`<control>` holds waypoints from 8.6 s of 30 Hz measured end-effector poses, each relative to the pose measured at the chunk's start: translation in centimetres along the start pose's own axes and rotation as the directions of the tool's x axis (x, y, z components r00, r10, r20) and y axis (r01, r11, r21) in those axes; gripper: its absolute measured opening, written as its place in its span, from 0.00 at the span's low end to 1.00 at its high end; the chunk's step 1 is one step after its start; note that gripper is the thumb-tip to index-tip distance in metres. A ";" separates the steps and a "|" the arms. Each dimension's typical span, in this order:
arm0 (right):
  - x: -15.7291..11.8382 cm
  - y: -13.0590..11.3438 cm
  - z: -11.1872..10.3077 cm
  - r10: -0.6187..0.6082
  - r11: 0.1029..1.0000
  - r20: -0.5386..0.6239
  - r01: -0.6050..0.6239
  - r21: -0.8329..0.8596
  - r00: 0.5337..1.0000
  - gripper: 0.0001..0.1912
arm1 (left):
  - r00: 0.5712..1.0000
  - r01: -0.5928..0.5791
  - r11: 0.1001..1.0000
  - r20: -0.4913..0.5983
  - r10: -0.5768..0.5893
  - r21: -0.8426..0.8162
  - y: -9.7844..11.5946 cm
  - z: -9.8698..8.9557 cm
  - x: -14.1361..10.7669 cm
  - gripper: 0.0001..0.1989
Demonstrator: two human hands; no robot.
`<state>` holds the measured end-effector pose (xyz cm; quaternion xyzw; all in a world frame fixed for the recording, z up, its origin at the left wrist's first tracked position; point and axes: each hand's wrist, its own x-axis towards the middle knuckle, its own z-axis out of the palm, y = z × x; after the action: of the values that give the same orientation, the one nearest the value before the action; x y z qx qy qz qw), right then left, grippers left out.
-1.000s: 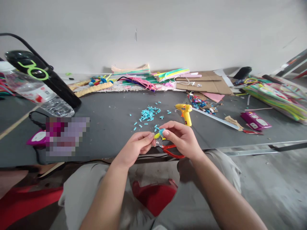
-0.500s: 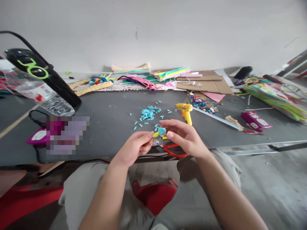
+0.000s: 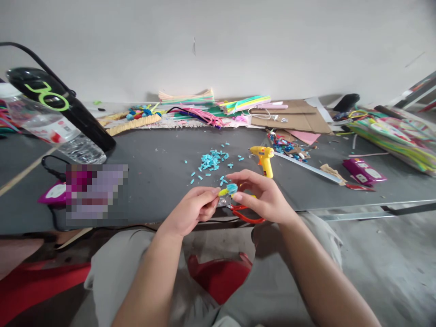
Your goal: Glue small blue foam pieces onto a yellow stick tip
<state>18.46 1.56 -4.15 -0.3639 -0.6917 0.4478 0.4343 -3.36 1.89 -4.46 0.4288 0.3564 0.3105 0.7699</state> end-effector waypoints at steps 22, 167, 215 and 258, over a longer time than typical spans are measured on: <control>-0.1 0.5 0.4 -0.085 0.992 -0.103 0.075 -0.101 0.991 0.17 | 0.991 -0.108 0.984 -0.059 0.117 0.142 0.0 -0.1 -0.2 0.18; -0.9 5.7 -11.5 0.128 0.653 -0.361 -0.353 -0.671 0.924 0.28 | 0.924 -0.002 0.414 -0.156 0.348 0.910 5.3 -3.1 3.1 0.21; 7.5 8.4 -4.1 0.206 0.978 -0.017 -0.206 -0.026 0.978 0.13 | 0.870 0.147 0.554 -0.374 0.321 0.819 3.5 -3.9 7.6 0.16; 7.2 9.0 -3.7 0.195 0.969 0.000 -0.192 -0.157 0.981 0.15 | 0.890 0.102 0.418 -0.270 0.366 0.903 3.6 -3.4 6.2 0.23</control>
<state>20.28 12.11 -9.73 -0.4589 -0.6893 0.4353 0.3533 -3.33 9.77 -4.35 0.7198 0.5894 0.2193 0.2938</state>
